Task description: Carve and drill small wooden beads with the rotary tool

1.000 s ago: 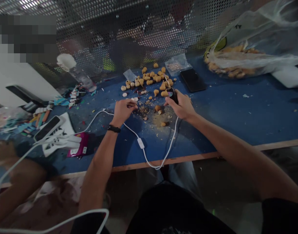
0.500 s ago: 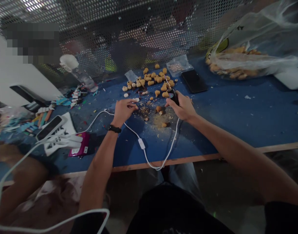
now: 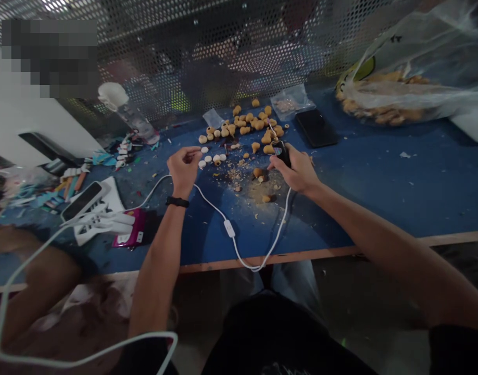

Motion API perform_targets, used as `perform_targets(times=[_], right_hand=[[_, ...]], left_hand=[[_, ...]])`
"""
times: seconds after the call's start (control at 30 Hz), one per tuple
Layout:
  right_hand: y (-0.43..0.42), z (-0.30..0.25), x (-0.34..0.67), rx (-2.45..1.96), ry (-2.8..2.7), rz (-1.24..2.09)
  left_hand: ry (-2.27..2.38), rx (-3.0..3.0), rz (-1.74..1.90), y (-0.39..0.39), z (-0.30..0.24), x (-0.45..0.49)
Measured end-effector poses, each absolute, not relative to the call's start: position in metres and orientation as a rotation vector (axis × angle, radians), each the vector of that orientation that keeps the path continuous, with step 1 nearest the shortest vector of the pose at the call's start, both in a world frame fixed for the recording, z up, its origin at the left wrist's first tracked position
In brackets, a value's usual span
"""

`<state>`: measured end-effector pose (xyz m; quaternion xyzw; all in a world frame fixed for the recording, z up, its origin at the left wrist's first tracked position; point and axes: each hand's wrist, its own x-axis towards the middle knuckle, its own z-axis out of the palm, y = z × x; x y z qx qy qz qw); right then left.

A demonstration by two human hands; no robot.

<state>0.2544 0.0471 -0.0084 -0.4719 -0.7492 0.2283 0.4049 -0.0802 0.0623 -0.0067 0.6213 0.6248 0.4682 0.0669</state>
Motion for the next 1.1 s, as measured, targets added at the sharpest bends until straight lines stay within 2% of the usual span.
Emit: perform_targets(times=[0.27, 0.43, 0.77, 0.93, 1.1], right_hand=[[0.047, -0.009, 0.255, -1.177, -1.896, 0.567], [0.048, -0.010, 0.254, -1.230, -1.935, 0.522], [0.066, -0.025, 0.266, -1.395, -2.268, 0.172], [0.070, -0.027, 0.271, -1.440, -2.336, 0.186], [0.058, -0.017, 0.260, -1.259, -2.336, 0.048]], left_hand=[[1.847, 2.239, 0.971, 0.058, -0.015, -0.069], [1.835, 2.346, 0.845, 0.060, -0.022, -0.064], [1.760, 2.421, 0.899, 0.059, -0.018, -0.055], [1.669, 2.477, 0.934, 0.057, -0.015, -0.052], [1.632, 2.313, 1.005, 0.057, -0.017, -0.046]])
